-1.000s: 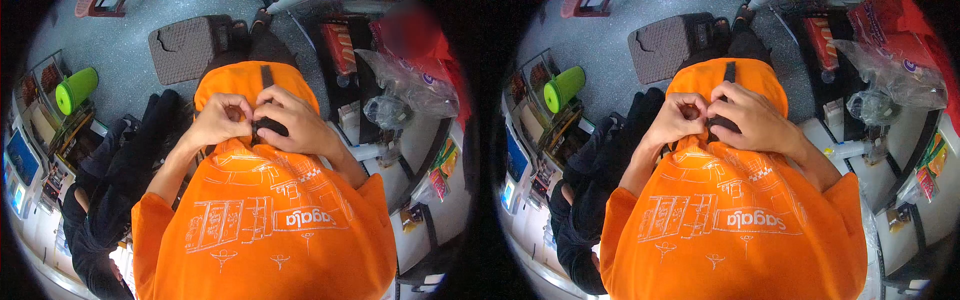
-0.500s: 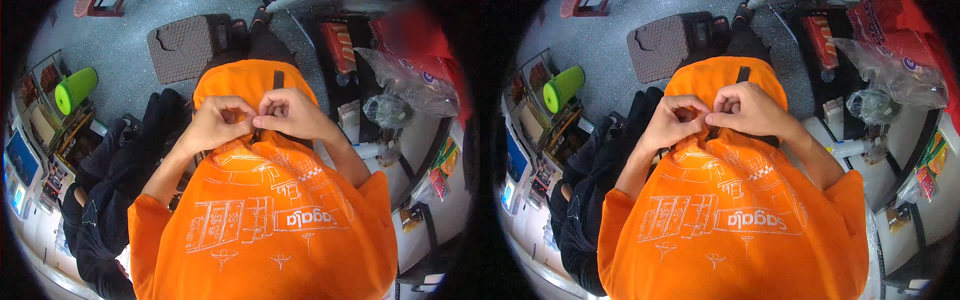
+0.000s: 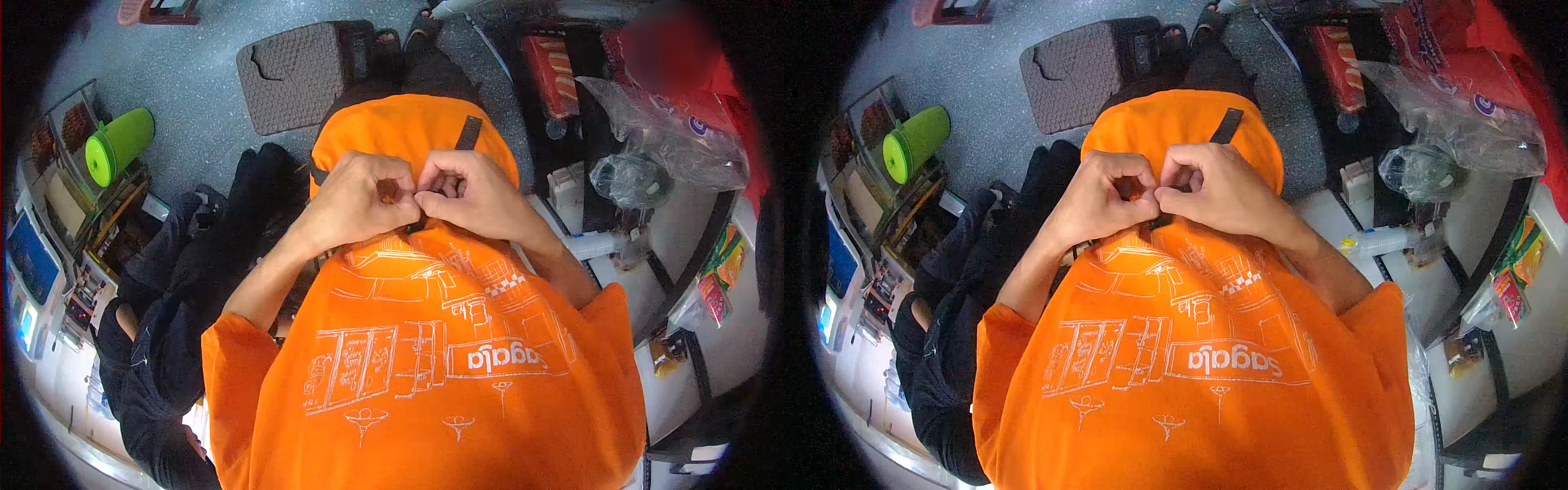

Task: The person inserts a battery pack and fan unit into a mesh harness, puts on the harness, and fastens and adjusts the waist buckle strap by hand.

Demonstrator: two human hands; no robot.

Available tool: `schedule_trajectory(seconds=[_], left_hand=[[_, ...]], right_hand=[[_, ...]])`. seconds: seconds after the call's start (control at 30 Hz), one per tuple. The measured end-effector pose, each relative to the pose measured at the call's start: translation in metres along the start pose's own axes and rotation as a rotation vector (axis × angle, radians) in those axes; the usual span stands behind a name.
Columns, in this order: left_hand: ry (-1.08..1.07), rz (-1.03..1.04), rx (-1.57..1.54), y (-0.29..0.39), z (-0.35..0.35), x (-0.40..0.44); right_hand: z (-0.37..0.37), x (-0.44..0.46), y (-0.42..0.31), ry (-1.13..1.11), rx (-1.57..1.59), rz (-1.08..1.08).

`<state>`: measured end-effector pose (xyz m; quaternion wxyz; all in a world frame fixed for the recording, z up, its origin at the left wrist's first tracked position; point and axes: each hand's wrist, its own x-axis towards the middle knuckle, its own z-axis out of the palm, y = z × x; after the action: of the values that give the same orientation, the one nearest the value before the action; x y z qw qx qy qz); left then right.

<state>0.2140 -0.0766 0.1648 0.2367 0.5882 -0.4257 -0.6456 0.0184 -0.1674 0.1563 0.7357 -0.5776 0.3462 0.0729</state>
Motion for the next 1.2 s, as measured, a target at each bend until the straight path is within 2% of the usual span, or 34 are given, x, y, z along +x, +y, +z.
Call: schedule_trajectory(seconds=[0.17,0.27,0.37,0.57,0.67,0.77,0.97,1.2], left_hand=[[0.032,0.008,0.065,-0.005,-0.004,-0.002],[0.027,0.117,0.005,-0.012,-0.005,0.000],[0.008,0.222,0.049,-0.004,-0.009,0.006],[-0.142,0.228,0.123,0.005,-0.018,0.016],[-0.222,0.312,0.199,0.003,-0.017,0.023],[-0.229,0.320,0.159,-0.003,-0.015,0.027],[-0.254,0.398,0.100,-0.012,-0.015,0.035],[-0.257,0.449,0.109,-0.013,-0.014,0.035]], right_hand=[[0.006,-0.009,-0.008,0.059,-0.034,-0.037],[0.008,-0.016,-0.002,0.089,-0.022,-0.116],[0.002,-0.019,-0.001,0.039,0.000,-0.035],[0.002,-0.023,0.009,0.037,0.064,-0.045],[0.003,-0.025,0.014,0.038,0.070,-0.063],[0.004,-0.027,0.015,0.044,0.085,-0.041],[0.003,-0.028,0.011,0.015,0.038,-0.056],[-0.001,-0.029,0.012,0.030,-0.225,-0.238]])
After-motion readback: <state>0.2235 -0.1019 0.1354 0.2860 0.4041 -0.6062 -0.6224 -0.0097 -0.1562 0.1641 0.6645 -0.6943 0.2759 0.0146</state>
